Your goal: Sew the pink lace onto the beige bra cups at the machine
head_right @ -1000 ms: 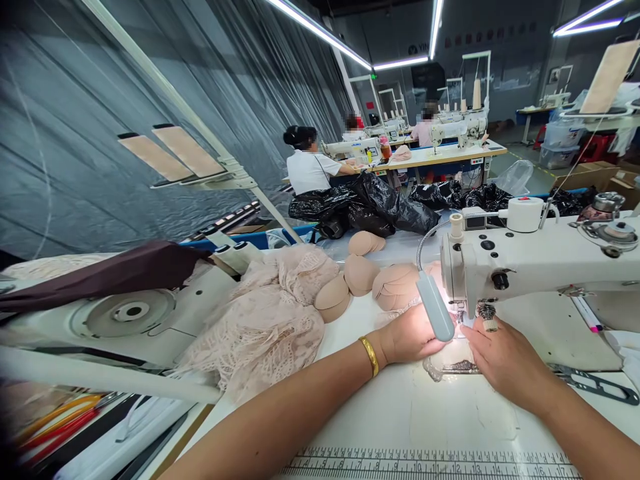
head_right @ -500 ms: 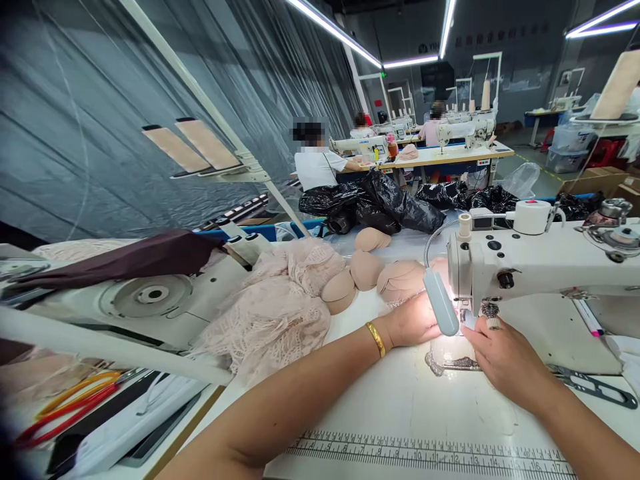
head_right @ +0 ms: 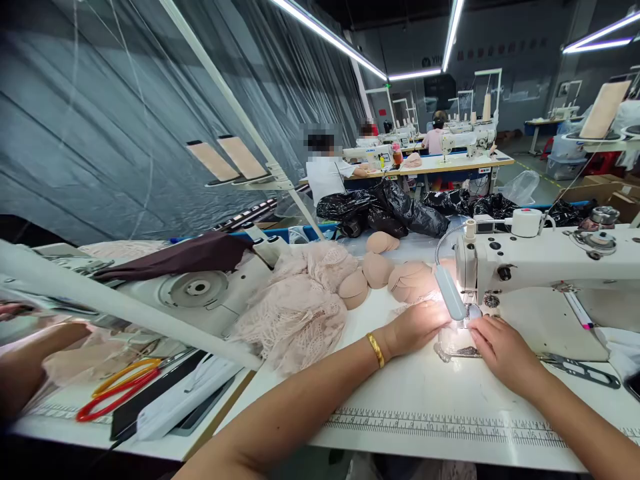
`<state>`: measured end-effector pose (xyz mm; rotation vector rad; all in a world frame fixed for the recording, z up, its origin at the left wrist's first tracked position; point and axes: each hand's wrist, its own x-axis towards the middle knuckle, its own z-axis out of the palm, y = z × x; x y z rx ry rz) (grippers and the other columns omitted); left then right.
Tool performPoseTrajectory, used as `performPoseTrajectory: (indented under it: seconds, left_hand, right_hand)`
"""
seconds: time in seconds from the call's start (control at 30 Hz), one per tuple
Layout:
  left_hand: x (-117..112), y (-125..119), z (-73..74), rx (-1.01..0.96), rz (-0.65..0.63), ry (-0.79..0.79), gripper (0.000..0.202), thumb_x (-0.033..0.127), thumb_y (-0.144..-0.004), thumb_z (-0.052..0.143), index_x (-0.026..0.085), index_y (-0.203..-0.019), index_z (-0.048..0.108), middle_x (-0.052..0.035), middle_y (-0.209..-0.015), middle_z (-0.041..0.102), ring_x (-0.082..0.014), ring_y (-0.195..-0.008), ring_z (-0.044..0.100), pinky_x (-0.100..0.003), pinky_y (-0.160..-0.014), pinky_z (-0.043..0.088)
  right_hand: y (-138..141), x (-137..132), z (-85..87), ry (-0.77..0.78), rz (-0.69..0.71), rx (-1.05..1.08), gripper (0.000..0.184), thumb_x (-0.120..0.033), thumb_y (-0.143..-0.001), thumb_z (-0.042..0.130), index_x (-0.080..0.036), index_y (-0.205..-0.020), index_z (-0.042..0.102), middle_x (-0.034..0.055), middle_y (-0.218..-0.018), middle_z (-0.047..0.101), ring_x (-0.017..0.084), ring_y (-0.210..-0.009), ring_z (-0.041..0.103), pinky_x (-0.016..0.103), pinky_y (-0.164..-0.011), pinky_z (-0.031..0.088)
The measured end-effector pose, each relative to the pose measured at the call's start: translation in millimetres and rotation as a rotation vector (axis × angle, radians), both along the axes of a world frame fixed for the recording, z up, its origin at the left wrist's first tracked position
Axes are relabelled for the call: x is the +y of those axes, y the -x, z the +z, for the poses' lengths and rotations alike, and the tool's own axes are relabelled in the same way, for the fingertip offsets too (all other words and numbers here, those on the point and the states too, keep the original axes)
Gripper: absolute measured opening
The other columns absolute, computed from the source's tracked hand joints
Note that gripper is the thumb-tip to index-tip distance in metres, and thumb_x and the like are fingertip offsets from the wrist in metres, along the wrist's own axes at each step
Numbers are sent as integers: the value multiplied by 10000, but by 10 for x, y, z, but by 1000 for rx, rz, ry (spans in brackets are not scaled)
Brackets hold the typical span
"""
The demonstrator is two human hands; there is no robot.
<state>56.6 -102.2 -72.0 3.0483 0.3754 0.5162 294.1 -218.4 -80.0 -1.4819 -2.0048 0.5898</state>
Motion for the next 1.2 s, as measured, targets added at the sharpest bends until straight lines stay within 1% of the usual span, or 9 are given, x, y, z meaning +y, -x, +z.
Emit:
performPoseTrajectory:
  seconds: [0.13,0.27,0.33,0.47,0.53,0.7,0.83,0.93,1.2]
  left_hand:
    - [-315,243,57,-210,-102,54,206,80,-1007,471,185,-1109,616,-91,-1154,736,-169,-1084,661,-306,-992,528]
    - [-963,454,160,-425,47,224,79,180,-974,607,202,-1011,673,-113,-1180,736,-222,-1054,663,-395,-995,510]
    - [-1361,504,179,-453,184,625,116,278,-976,657,189,-1036,700,-116,-1048,750,-226,-977,684,-381,-925,528]
    - [-1854,394,138,-580,232,1877,557,569,-877,791,164,-1245,685,-149,-1137,756,-243,-1028,730,-365,-933,553]
    - [-1845,279,120,-968,302,2099,607,590,-819,842,139,-1201,706,-161,-1197,742,-251,-1117,711,-363,-1020,523]
    - [-1548,119,160,-1526,459,1867,524,408,-703,956,137,-1100,747,-114,-1147,755,-239,-1034,694,-309,-913,538]
    - [-1559,111,223,-1350,347,1816,539,374,-737,936,162,-1193,739,-106,-1126,763,-254,-1022,698,-338,-928,532]
    - [-1646,139,231,-1131,226,1861,495,449,-811,876,144,-1185,768,-128,-1119,770,-266,-1022,703,-345,-938,518]
    - [-1659,205,190,-1006,193,2051,516,470,-762,906,110,-1120,814,-174,-1149,768,-318,-1106,691,-387,-1010,495]
  right_hand:
    - [287,-79,153,355,-55,513,420,-586,-999,542,-238,-1232,568,29,-897,724,235,-822,672,377,-731,517]
    - [530,-164,208,389,-104,691,570,-677,-877,673,-219,-1207,597,6,-774,706,208,-704,642,347,-679,495]
    - [622,-229,233,369,-144,749,583,-692,-843,710,-223,-1177,620,14,-759,711,215,-720,648,342,-675,491]
    - [803,-431,244,334,-216,895,569,-671,-799,781,-236,-1140,642,14,-730,713,219,-735,659,331,-674,500]
    - [892,-583,197,301,-246,947,536,-634,-814,796,-255,-1154,625,-4,-734,709,194,-702,642,322,-688,510]
    - [1033,-1003,39,310,-272,1026,611,-547,-869,798,-318,-1357,510,-34,-760,700,174,-683,642,308,-707,546]
    - [1018,-1073,96,300,-318,1097,820,-564,-879,781,-372,-1547,345,23,-998,754,205,-835,705,356,-798,584]
    - [950,-956,178,275,-390,1125,833,-543,-817,847,-375,-1513,422,60,-1213,731,243,-1050,717,381,-905,589]
    - [807,-765,175,364,-588,1275,794,-599,-691,895,-295,-1372,624,47,-966,793,258,-765,747,357,-655,611]
